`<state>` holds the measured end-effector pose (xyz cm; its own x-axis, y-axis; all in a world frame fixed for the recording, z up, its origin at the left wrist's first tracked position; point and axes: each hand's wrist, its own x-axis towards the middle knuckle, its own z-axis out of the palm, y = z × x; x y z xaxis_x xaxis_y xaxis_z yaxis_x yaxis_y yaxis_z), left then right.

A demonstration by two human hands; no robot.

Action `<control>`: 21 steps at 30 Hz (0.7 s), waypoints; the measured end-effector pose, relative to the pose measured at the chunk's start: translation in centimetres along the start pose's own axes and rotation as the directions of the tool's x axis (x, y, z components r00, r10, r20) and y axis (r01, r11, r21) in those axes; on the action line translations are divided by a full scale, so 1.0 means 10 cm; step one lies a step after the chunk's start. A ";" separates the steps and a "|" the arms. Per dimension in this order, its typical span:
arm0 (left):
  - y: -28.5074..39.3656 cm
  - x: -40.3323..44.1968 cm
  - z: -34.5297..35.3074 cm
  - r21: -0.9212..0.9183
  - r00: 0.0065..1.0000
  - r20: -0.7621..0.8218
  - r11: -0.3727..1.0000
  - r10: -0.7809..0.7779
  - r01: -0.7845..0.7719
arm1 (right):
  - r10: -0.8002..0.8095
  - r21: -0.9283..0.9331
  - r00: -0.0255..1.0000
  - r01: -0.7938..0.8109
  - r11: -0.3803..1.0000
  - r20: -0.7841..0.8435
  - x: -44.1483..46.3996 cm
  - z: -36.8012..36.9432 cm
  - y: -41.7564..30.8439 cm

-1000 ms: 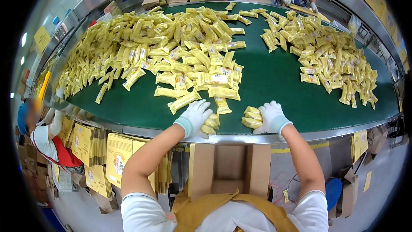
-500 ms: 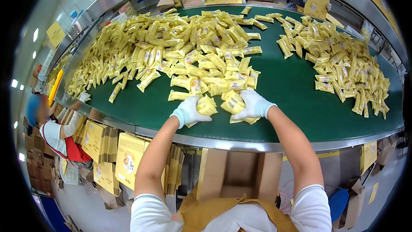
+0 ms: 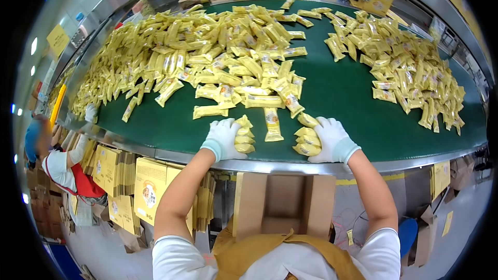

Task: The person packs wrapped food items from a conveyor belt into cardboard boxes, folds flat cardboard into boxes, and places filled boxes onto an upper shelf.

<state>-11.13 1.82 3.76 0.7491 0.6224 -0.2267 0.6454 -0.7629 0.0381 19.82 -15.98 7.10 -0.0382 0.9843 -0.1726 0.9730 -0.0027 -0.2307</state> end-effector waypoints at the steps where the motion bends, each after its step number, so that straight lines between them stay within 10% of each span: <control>1: 0.02 0.01 -0.02 -0.014 1.000 0.015 1.000 -0.006 0.006 | 0.070 -0.045 0.997 -0.069 0.997 0.032 -0.09 -0.02 0.05; 5: 0.10 0.01 0.00 0.029 0.997 -0.047 0.997 -0.065 0.066 | 0.023 -0.064 0.970 -0.039 0.997 -0.242 -0.26 0.57 0.27; 13: 0.10 -0.13 0.10 -0.312 0.923 -0.288 0.936 -0.255 0.161 | 0.187 0.145 0.964 -0.161 0.976 -0.187 -0.38 0.24 0.14; 16: -0.06 -0.39 0.28 -0.913 0.885 -0.276 0.390 -0.376 -0.119 | 0.158 0.280 0.925 -0.059 0.958 -0.345 -0.73 -0.14 -0.06; 19: 0.10 -0.87 0.07 -0.898 0.946 -0.254 -0.315 -0.200 -0.308 | -0.136 0.299 0.904 0.271 0.915 -0.405 -1.04 -0.47 -0.36; 21: 0.50 -1.05 -0.19 -0.786 0.934 -0.331 -0.508 -0.137 -0.353 | -0.240 0.322 0.965 0.262 0.910 -0.107 -1.11 -0.67 -0.72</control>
<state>-15.49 -8.27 8.17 0.6606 0.7433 0.1053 -0.4747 0.3049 0.8256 14.76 -25.70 17.09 -0.2462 0.9692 -0.0085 0.8020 0.1987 -0.5633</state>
